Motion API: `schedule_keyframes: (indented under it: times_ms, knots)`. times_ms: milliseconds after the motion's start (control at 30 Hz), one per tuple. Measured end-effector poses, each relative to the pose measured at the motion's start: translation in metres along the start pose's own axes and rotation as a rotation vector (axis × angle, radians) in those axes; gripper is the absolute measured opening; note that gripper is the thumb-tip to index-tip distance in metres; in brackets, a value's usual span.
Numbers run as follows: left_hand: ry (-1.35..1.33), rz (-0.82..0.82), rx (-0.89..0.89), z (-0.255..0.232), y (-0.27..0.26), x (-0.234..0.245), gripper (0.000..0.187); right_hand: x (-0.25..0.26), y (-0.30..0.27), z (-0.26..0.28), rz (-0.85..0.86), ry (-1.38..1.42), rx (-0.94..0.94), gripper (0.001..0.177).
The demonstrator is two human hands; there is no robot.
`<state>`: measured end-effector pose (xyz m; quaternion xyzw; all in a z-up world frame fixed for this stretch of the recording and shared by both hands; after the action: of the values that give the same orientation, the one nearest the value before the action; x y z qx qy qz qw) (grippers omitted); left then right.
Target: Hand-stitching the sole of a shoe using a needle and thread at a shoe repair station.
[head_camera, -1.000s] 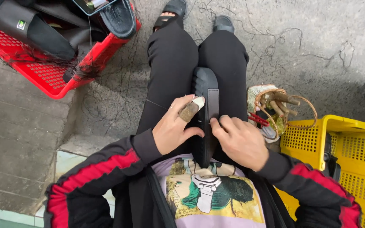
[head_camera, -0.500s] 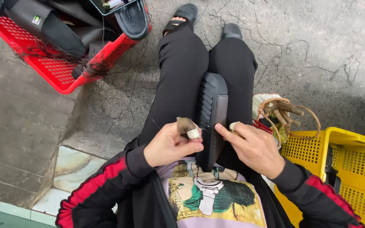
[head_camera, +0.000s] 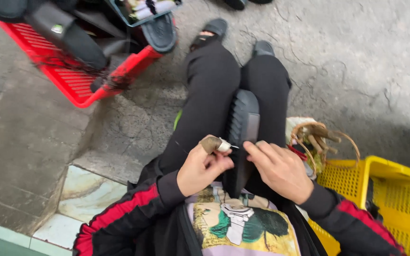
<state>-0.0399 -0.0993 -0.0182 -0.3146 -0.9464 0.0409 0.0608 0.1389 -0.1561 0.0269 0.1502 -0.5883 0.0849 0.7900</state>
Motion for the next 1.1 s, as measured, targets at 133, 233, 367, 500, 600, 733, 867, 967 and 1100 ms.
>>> schedule_keyframes:
  times_ms: [133, 233, 367, 500, 600, 733, 867, 967, 1100]
  knots:
    - [-0.514, 0.013, 0.215, 0.010, 0.001, -0.003, 0.014, -0.015, -0.016, -0.002, -0.114, 0.092, -0.091, 0.033]
    - [-0.313, -0.003, 0.167, 0.019, 0.011, -0.007, 0.016, -0.017, -0.020, -0.003, -0.204, 0.119, -0.130, 0.034]
    - [-0.080, 0.097, 0.173, 0.023, 0.011, -0.011, 0.032, -0.007, -0.020, -0.004, -0.184, 0.109, -0.100, 0.028]
    - [0.047, 0.320, 0.199, -0.012, 0.017, -0.004, 0.029, 0.023, -0.014, -0.006, 0.022, 0.014, -0.052, 0.033]
    - [0.281, 0.135, -0.171, -0.031, 0.026, -0.006, 0.025, 0.034, -0.026, -0.021, 0.355, -0.165, -0.090, 0.056]
    - [0.637, 0.173, -0.577, -0.045, 0.025, -0.020, 0.012, 0.044, -0.033, -0.022, 0.373, -0.076, -0.106, 0.045]
    - [0.527, 0.186, -0.763, -0.058, 0.023, -0.011, 0.022, 0.021, -0.030, -0.014, 0.227, 0.178, -0.265, 0.020]
    - [0.526, 0.030, -0.760, -0.031, 0.003, -0.019, 0.016, 0.016, -0.023, -0.013, 0.162, 0.094, -0.134, 0.018]
    - [0.442, -0.075, -0.794, -0.010, -0.005, -0.022, 0.007, 0.023, -0.023, -0.021, 0.139, 0.953, -0.416, 0.021]
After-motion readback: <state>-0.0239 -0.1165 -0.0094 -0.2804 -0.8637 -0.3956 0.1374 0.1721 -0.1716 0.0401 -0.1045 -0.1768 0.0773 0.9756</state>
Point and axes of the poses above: each hand's wrist, its own y-axis towards the middle knuckle, its own x-axis out of the back of the hand, z = x × y, the point moved 3 cm from there along y, towards the middle knuckle, and after that the axes turned 1 degree about -x, right-handed, at the moved point
